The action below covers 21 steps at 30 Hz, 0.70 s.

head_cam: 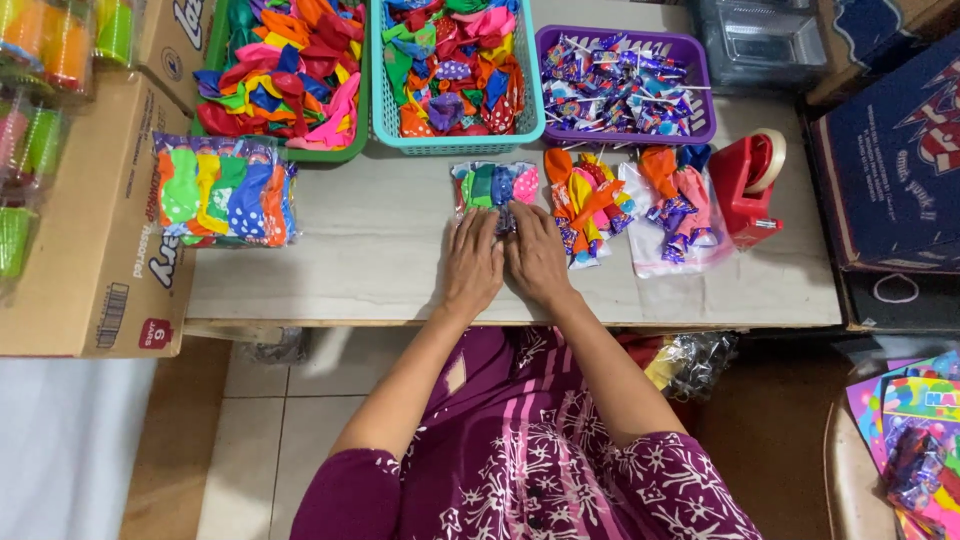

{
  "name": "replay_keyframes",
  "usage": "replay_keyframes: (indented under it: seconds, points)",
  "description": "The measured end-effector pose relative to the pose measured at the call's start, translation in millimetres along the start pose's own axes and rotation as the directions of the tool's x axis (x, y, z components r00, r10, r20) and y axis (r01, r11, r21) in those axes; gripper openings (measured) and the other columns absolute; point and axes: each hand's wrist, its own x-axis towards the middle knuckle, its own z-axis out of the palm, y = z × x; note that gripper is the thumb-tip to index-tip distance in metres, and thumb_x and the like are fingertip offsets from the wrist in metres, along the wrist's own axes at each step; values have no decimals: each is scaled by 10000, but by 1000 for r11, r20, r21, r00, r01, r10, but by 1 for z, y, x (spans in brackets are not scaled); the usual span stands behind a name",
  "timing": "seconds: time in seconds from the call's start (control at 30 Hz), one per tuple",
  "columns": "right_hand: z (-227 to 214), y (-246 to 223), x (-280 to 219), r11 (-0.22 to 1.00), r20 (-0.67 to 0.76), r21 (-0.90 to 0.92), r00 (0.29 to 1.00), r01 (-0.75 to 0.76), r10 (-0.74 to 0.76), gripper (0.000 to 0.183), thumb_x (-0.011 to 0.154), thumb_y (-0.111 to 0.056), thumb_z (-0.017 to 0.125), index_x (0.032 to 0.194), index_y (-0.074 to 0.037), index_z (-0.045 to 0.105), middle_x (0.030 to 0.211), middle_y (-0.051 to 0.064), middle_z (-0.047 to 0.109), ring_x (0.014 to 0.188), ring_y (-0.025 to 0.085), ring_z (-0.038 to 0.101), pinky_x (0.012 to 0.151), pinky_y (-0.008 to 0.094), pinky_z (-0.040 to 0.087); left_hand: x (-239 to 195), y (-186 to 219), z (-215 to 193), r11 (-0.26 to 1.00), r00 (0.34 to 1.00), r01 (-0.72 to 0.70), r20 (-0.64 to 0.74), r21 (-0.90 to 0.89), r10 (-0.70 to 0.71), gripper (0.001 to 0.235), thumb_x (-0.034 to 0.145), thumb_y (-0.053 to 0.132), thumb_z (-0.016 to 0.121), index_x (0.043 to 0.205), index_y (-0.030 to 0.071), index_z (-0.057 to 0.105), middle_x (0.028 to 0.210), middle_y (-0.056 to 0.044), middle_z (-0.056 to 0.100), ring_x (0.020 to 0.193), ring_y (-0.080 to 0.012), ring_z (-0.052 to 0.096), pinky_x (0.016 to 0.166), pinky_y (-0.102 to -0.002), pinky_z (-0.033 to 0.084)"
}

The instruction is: Sorting and arranging small plastic-wrapped sets of balloons on a table in a retail environment.

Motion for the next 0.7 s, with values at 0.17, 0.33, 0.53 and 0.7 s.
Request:
replay_keyframes:
  seconds: [0.17,0.33,0.53,0.7]
  points:
    - [-17,3,4,972,52,194,991,-134,126,638,943,-36,477,1572,-86,383,1378,217,611,1295,422,546,1103,523,427,5,9,-10,997,1000,-24,13,72,23,489,1020,314,526,1498,212,522,1469,-226,520,1445,-440,401,1146,-553,363]
    - [-27,2,3,931,51,317,984,-179,172,706,923,43,470,1599,-83,309,1406,255,590,1267,478,571,1073,584,456,4,8,5,992,998,-31,65,121,24,492,1039,420,481,1526,344,483,1495,-254,470,1451,-490,370,1131,-576,357]
    - [-35,1,10,885,93,400,971,-237,218,736,902,148,425,1585,-89,287,1509,268,485,1326,459,557,1092,574,471,8,1,33,981,982,-6,189,193,-31,521,1030,532,414,1540,428,398,1437,-277,461,1390,-524,367,1022,-602,356]
    - [-42,-5,14,872,103,410,964,-267,247,756,867,180,405,1571,-75,303,1529,269,446,1348,445,545,1111,571,459,8,3,34,965,995,-44,101,258,18,537,998,511,468,1525,414,431,1393,-279,504,1386,-533,371,1046,-621,365]
